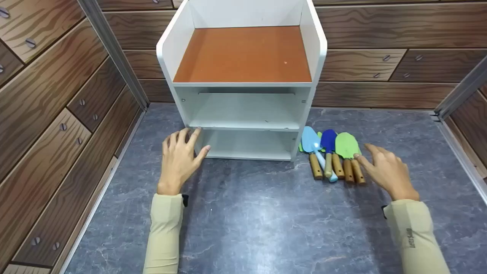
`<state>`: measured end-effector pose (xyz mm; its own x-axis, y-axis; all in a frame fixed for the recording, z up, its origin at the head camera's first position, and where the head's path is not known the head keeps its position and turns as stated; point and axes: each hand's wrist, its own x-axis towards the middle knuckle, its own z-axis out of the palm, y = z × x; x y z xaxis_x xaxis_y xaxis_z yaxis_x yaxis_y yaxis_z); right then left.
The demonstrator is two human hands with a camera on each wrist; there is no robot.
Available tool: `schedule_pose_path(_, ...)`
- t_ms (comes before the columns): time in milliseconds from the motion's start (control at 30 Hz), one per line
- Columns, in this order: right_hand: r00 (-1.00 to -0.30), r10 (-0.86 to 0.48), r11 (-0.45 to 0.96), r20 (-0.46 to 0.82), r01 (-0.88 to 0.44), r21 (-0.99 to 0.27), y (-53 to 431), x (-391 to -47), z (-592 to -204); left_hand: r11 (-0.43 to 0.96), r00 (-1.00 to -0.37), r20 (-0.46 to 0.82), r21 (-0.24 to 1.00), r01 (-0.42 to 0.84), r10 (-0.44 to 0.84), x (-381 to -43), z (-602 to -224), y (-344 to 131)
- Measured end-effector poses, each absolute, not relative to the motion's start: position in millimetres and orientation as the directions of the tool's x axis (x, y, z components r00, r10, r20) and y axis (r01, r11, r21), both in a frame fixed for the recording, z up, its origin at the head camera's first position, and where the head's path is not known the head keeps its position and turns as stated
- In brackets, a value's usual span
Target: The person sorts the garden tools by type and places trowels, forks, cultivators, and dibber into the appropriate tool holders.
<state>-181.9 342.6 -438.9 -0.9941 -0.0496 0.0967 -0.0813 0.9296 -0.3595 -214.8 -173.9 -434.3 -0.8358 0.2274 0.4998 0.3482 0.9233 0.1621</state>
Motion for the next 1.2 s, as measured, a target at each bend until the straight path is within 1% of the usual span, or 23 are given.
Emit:
schedule_pose_path(100, -0.98, -0.041, 0.928, 0.196, -0.11, -0.355, 339, -181, -442, 0.91, -0.808, 0.537, 0.165, 0.38, 0.24, -218, -438, -174)
schedule_pose_path(267, -0.963, -0.038, 0.921, 0.267, -0.137, -0.364, 335, -182, -445, 0.901, -0.815, 0.522, 0.185, 0.393, 0.249, -224, -442, -173)
schedule_pose_path(400, -0.957, -0.043, 0.916, 0.287, -0.153, -0.372, 333, -184, -449, 0.9, -0.826, 0.504, 0.193, 0.391, 0.251, -228, -444, -173)
schedule_pose_path(600, -0.953, -0.037, 0.894, 0.302, -0.166, -0.417, 328, -191, -461, 0.901, -0.817, 0.524, 0.191, 0.389, 0.242, -232, -449, -174)
schedule_pose_path(733, -0.962, -0.02, 0.88, 0.273, -0.147, -0.452, 325, -193, -467, 0.9, -0.814, 0.529, 0.192, 0.392, 0.241, -235, -452, -174)
schedule_pose_path(867, -0.969, 0.002, 0.858, 0.246, -0.125, -0.499, 324, -194, -469, 0.903, -0.804, 0.538, 0.168, 0.395, 0.252, -238, -453, -175)
schedule_pose_path(1000, -0.979, 0.029, 0.793, 0.204, -0.102, -0.6, 325, -196, -468, 0.909, -0.791, 0.555, 0.139, 0.392, 0.257, -240, -454, -176)
schedule_pose_path(1100, -0.992, 0.054, 0.726, 0.113, -0.039, -0.687, 326, -199, -467, 0.914, -0.792, 0.558, 0.134, 0.383, 0.25, -242, -455, -176)
schedule_pose_path(1200, -0.997, 0.076, 0.632, -0.024, 0.066, -0.772, 328, -201, -467, 0.916, -0.8, 0.551, 0.148, 0.372, 0.236, -244, -457, -175)
